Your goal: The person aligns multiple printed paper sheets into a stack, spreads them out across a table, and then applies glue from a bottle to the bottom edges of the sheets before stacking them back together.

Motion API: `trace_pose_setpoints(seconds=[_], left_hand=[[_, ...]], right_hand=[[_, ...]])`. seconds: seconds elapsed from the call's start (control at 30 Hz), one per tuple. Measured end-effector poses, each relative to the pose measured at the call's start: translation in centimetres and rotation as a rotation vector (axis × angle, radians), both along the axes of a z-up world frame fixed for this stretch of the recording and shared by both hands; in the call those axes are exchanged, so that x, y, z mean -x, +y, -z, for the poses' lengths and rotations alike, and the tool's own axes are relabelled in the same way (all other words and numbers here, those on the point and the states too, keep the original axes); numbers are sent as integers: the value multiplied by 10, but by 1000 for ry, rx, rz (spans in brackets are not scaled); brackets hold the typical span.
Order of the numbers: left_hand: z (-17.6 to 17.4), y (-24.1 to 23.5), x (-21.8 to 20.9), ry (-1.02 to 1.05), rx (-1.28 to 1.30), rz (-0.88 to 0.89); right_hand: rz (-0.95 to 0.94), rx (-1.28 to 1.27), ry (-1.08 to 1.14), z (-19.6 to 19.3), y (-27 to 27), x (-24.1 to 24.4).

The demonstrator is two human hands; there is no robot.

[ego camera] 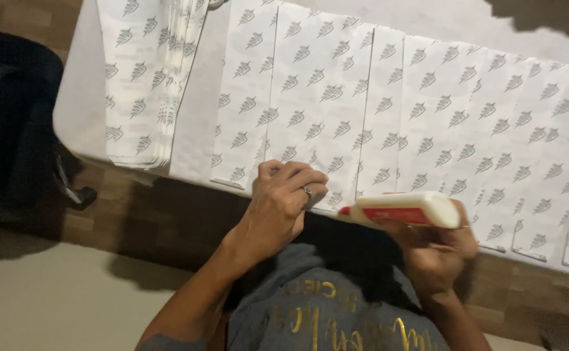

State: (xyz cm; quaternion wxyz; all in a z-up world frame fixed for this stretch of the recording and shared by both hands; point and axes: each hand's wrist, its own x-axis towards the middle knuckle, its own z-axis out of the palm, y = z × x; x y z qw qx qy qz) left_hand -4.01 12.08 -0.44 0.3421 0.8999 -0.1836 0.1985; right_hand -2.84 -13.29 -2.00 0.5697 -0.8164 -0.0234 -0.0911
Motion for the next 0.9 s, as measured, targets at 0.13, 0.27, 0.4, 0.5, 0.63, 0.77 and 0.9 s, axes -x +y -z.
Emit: trace_pose_setpoints(seconds=[0.13, 0.27, 0.4, 0.5, 0.63, 0.77, 0.9], left_hand=[[7, 19, 4, 90, 76, 25], [-8, 46, 9, 9, -76, -141], [1, 58, 13, 39, -141, -150], [2, 61, 16, 117, -92, -140], [-4, 64, 20, 186, -53, -91], [-9, 67, 20, 219, -25, -72], [-9, 65, 19, 241, -2, -83]], right_hand=[[26, -123, -167, 10, -13, -2], [0, -233, -150, -1, 22, -6], [-241, -345, -138, 10, 43, -21], [-370, -312, -215, 26, 47, -31], [-448, -298, -216, 27, 53, -33], [-465, -318, -196, 27, 65, -33], [-520, -310, -179, 14, 88, -35]])
